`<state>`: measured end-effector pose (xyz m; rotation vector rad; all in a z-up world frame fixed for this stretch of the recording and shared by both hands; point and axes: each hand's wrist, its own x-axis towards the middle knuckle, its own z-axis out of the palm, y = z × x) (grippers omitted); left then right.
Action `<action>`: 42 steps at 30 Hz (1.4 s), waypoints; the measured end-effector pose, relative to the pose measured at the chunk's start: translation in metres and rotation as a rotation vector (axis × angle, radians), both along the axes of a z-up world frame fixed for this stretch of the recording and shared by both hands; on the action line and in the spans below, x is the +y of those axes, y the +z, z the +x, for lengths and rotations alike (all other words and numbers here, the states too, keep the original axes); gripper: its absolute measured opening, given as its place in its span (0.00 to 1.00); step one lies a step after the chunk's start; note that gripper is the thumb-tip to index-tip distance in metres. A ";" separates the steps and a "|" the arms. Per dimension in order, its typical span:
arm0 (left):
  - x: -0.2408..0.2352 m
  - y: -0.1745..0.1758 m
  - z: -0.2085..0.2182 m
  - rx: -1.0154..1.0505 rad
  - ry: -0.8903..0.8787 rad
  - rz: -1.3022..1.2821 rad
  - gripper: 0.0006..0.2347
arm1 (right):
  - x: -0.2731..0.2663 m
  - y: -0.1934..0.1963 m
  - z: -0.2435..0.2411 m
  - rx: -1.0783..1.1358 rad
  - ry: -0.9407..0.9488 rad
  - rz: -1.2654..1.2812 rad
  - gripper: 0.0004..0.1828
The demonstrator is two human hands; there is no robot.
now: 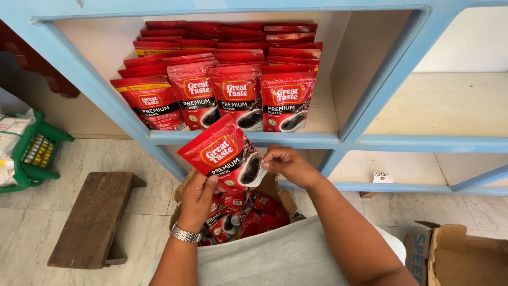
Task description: The person takes red coffee packets from a cardboard box on their lap and places them one by one onto a light blue shelf. They repeat this process, filling the shelf space with the packets.
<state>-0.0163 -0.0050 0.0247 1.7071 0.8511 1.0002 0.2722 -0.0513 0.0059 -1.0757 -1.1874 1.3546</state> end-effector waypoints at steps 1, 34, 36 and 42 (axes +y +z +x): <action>0.000 -0.004 0.002 0.003 -0.002 -0.001 0.10 | -0.001 0.000 0.002 0.003 -0.002 -0.001 0.03; -0.007 0.059 0.177 -0.003 -0.097 0.103 0.09 | -0.035 0.028 -0.029 0.056 -1.141 0.481 0.11; -0.008 0.062 0.192 -0.060 -0.136 0.051 0.08 | -0.035 0.027 -0.029 -0.010 -1.171 0.466 0.12; 0.007 0.035 0.229 0.035 -0.113 0.190 0.09 | -0.027 0.026 -0.021 0.136 -1.183 0.324 0.19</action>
